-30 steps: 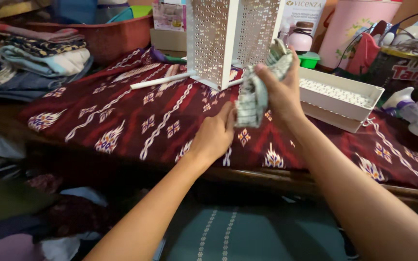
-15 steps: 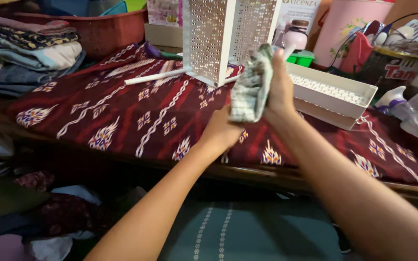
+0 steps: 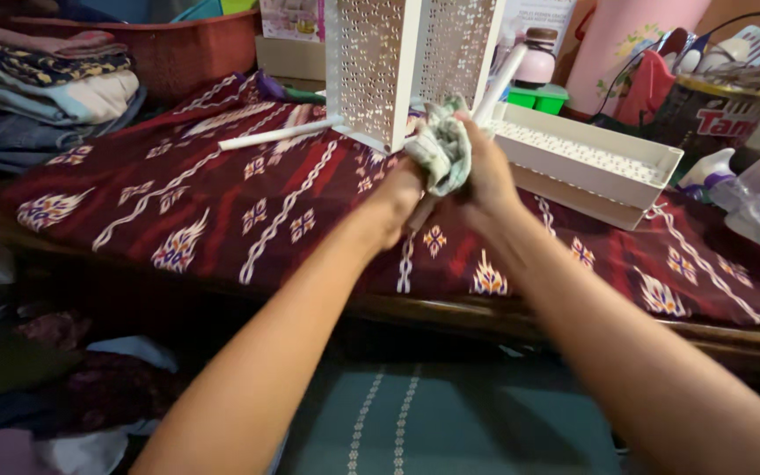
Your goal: The person assembles a white plastic storage rack by inserting rods into perforated panels and wiping the surfaces with a cloth. They repeatedly attach and detach components, clean the panels, and stack the finished units on a patterned table.
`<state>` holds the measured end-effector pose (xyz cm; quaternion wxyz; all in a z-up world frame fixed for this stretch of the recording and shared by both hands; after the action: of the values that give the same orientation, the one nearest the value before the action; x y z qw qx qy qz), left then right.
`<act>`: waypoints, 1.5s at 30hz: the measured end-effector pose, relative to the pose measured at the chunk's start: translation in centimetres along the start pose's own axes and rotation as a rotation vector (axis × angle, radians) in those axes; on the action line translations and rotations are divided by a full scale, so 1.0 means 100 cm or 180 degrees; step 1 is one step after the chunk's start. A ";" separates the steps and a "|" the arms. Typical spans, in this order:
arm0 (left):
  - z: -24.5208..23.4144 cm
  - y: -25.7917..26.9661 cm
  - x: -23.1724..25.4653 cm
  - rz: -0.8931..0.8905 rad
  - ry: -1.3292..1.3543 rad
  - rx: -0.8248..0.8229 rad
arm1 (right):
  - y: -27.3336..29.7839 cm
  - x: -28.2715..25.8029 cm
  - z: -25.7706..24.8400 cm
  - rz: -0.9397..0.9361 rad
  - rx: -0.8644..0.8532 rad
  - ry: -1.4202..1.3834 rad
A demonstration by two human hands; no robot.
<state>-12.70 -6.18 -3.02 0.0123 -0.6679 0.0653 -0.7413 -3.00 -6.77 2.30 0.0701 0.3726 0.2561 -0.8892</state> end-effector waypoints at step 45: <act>-0.029 0.021 0.090 0.1458 -0.3666 0.0874 | -0.006 -0.075 -0.088 -0.0002 -0.0183 0.0225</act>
<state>-16.68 -9.02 5.39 0.2893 -0.9210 0.0938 -0.2433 7.72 -2.31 2.60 0.0714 0.4015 0.2840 -0.8678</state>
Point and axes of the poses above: each hand's wrist, its own y-axis away from the middle knuckle, its own z-axis out of the palm, x = y × z, the point moved 6 cm from there along -y, towards the middle knuckle, and after that the axes turned 8 degrees about -z, right-handed, at the moved point
